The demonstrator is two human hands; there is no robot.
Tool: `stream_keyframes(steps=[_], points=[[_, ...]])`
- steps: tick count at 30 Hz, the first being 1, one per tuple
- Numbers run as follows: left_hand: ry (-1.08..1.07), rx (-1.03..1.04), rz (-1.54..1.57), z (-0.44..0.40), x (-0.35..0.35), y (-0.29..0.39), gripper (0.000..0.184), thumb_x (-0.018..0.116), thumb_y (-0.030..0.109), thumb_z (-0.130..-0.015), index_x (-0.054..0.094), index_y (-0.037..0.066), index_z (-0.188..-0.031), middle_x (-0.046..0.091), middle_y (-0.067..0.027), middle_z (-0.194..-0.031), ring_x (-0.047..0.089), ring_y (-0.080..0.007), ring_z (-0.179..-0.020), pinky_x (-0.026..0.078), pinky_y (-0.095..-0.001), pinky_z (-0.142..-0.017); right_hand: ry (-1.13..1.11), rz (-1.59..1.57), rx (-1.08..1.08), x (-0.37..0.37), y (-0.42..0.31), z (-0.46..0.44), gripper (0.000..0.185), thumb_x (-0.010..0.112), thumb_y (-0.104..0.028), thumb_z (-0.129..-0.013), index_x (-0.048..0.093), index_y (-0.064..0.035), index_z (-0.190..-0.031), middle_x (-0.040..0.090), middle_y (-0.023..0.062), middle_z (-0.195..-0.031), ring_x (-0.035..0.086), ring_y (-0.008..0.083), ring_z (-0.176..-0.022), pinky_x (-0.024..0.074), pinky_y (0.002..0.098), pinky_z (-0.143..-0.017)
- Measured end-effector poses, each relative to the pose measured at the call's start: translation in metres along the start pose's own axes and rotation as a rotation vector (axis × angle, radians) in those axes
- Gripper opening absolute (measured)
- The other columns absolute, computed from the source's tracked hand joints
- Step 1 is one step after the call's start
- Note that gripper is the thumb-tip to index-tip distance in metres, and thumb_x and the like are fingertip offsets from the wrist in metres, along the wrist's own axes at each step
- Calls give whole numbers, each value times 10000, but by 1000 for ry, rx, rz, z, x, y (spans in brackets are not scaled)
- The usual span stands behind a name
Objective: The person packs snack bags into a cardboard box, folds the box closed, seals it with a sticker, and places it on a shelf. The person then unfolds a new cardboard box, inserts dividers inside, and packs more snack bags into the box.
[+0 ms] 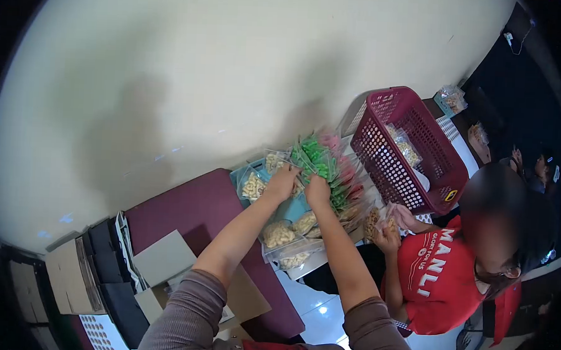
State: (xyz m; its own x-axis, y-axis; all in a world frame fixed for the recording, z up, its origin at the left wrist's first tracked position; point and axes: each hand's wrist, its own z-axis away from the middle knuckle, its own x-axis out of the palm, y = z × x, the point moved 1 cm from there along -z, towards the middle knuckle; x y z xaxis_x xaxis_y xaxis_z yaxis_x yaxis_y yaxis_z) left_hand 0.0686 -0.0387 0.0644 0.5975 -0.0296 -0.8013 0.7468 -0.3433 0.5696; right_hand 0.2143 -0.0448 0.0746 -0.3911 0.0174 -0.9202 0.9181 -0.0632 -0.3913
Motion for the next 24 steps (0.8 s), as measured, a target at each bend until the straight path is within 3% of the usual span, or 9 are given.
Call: stream_keyframes(steps=[2, 5, 8, 11, 14, 15, 18, 22, 24], points=[[5, 104, -209, -7, 15, -11, 476, 724, 63, -698, 624, 118, -1161, 535, -189, -1091, 562, -388, -1060, 477, -454, -904, -46, 69, -24, 6, 3, -6, 273, 656, -37, -789, 719, -53, -1054, 698, 208, -990, 678, 362, -891, 557, 450, -733], [75, 167, -280, 4, -9, 0, 389, 744, 106, -692, 642, 108, -1067, 541, -176, -1101, 551, -370, -1069, 479, -456, -888, -2, -31, -107, -6, -4, 8, 170, 640, -36, -805, 708, -12, -959, 688, 213, -1000, 669, 367, -911, 540, 436, -795], [97, 214, -166, 10, -36, -7, 387, 755, 128, -701, 635, 98, -1067, 541, -168, -1096, 534, -368, -1059, 474, -439, -896, 120, -58, -390, -37, -14, 32, 106, 627, -54, -850, 669, 7, -926, 671, 205, -996, 641, 381, -910, 509, 404, -848], [56, 219, 57, 28, -65, -15, 303, 778, 195, -745, 665, 112, -1014, 571, -98, -1059, 539, -299, -1062, 467, -384, -885, 199, -351, -425, -56, -18, 56, 121, 557, -106, -943, 605, 5, -957, 668, 181, -919, 633, 328, -875, 494, 383, -846], [-100, 13, 687, 65, -85, -18, 393, 823, 265, -765, 633, 90, -1061, 592, -77, -1081, 560, -233, -1036, 450, -353, -911, 104, -858, -378, -72, -27, 91, 148, 496, -156, -1022, 521, -12, -1045, 636, 149, -923, 602, 227, -846, 475, 353, -807], [-108, 10, 750, 86, -92, -8, 429, 821, 277, -778, 617, 79, -1099, 596, -69, -1082, 558, -213, -1039, 444, -343, -920, 100, -915, -375, -81, -34, 109, 149, 439, -173, -1059, 493, -34, -1061, 613, 96, -927, 551, 139, -849, 460, 309, -787], [-109, 59, 907, 155, -125, 29, 551, 795, 272, -839, 532, 35, -1261, 602, -32, -1094, 533, -133, -1062, 437, -304, -939, 17, -1198, -294, -82, -56, 153, 128, 446, -162, -1057, 495, -43, -1064, 603, 62, -989, 556, 115, -865, 454, 279, -793], [3, -78, 1093, 237, -133, 59, 442, 687, 197, -937, 499, 9, -1290, 605, -69, -1178, 567, -128, -1056, 467, -292, -917, 4, -1374, -267, -90, -93, 221, 147, 483, -155, -1044, 469, -59, -1153, 608, 58, -1060, 572, 105, -931, 448, 265, -831], [102, -150, 1226, 273, -139, 73, 436, 666, 190, -952, 482, 4, -1301, 607, -79, -1177, 572, -128, -1066, 473, -293, -909, -26, -1345, -292, -79, -104, 253, 344, 532, -178, -1024, 420, -43, -1319, 620, 79, -1132, 586, 135, -1001, 455, 288, -887]])
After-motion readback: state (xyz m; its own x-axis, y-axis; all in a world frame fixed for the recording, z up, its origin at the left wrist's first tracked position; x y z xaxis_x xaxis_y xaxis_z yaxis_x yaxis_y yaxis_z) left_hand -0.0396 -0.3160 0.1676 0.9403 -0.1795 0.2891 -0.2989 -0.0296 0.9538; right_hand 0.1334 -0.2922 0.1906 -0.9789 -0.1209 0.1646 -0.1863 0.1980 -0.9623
